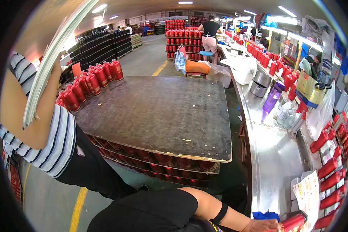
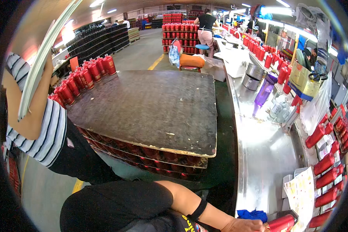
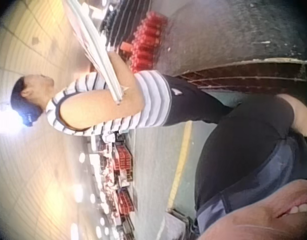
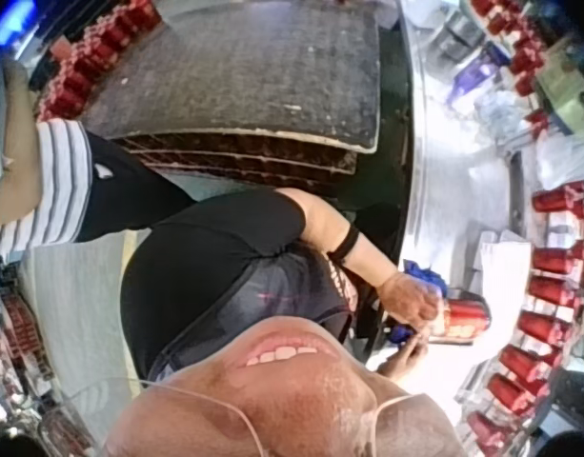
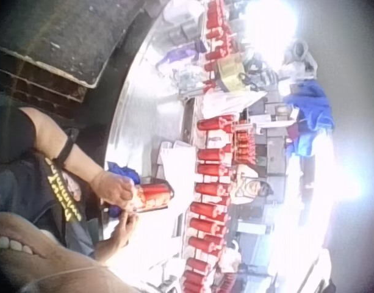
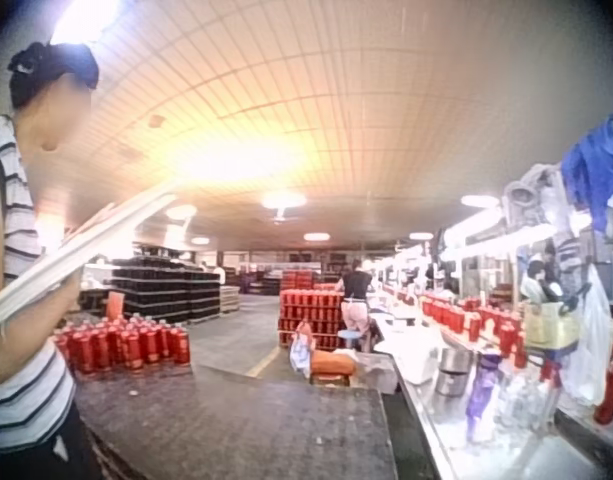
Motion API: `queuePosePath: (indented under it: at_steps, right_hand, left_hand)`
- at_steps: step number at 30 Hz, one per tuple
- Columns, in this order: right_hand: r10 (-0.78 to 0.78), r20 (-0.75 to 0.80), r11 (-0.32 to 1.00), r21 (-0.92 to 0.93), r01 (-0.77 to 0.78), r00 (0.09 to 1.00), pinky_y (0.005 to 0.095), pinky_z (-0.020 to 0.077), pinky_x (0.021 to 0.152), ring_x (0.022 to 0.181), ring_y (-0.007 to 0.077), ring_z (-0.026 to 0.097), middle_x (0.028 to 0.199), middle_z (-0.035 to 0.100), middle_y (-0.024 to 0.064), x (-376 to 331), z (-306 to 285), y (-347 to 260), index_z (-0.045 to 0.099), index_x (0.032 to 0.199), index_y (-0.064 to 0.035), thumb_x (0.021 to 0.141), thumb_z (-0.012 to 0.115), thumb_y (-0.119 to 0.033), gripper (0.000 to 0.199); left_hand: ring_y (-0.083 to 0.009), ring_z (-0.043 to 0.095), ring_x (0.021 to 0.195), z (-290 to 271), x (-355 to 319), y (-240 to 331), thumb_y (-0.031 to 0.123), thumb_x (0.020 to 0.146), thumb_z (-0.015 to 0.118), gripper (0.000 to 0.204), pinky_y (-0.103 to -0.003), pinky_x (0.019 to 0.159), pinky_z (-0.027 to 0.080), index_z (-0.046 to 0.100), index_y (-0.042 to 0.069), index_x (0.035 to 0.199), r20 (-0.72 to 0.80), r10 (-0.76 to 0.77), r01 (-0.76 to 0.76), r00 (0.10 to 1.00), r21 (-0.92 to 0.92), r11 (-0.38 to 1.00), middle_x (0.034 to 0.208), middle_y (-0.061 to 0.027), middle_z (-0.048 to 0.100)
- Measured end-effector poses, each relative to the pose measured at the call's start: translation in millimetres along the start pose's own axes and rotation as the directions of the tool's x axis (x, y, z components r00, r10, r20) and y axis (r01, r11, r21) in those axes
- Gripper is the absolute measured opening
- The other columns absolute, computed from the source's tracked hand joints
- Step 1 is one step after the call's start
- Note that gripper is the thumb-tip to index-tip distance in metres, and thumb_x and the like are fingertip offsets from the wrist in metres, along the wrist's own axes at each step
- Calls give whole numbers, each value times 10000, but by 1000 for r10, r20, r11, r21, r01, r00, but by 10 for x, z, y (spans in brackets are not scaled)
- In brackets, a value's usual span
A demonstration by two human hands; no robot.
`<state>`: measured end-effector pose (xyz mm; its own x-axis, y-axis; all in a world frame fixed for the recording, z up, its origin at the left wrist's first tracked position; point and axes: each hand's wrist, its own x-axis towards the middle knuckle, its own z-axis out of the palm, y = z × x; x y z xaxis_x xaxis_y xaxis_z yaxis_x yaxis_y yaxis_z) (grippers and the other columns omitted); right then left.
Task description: Applying adhesive decorative labels onto red metal containers at a production line station.
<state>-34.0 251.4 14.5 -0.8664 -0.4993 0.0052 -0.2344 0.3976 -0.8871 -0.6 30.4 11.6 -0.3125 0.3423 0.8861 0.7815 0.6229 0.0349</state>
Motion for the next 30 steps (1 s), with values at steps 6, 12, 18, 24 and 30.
queuePosePath:
  at_steps: [6, 12, 18, 24, 30]
  right_hand:
    - [165, -107, 986, 7, -165, 980, 307, 416, 780, 846, 170, 490, 922, 556, 79, -180, 15, -84, 564, 1075, 31, 984, 529, -304, 348]
    - [-80, -152, 994, -90, 67, 985, 309, 394, 821, 921, 232, 496, 1029, 544, 129, -3, 104, -113, 503, 772, 19, 841, 610, -9, 130]
    - [-146, -123, 986, -97, 134, 982, 301, 381, 888, 1049, 218, 480, 1113, 512, 113, 83, 61, -301, 575, 861, -18, 857, 648, -95, 106]
    - [-28, -171, 1000, 7, 30, 985, 298, 369, 898, 1042, 212, 469, 1116, 479, 99, -47, -8, -295, 582, 858, -33, 871, 667, -164, 157]
    - [-41, -154, 994, 97, 56, 987, 279, 371, 862, 1019, 179, 460, 1098, 477, 88, -151, -47, -324, 585, 857, -35, 870, 671, -181, 170]
  left_hand:
    - [-302, 523, 1035, 231, -23, -19, 393, 771, 637, 523, -440, 836, 411, 560, 136, 1220, 19, -248, 240, 969, 192, 952, 1125, -121, 568]
    - [-311, 528, 910, 62, -77, -161, 311, 725, 729, 560, -449, 843, 389, 554, 78, 1203, 27, -354, 353, 935, 22, 935, 941, -121, 548]
    - [-317, 521, 1061, -96, -11, -295, 309, 711, 763, 762, -456, 922, 365, 457, 44, 1357, 215, -347, 343, 913, 57, 937, 1233, -170, 543]
    - [-318, 528, 1040, 2, -45, -350, 289, 716, 782, 778, -416, 876, 369, 440, 5, 1355, 286, -354, 380, 891, -39, 924, 1303, -196, 515]
    - [-333, 528, 1032, 36, -72, -322, 258, 679, 801, 777, -450, 915, 355, 464, 9, 1334, 214, -338, 366, 916, -107, 924, 1282, -201, 514]
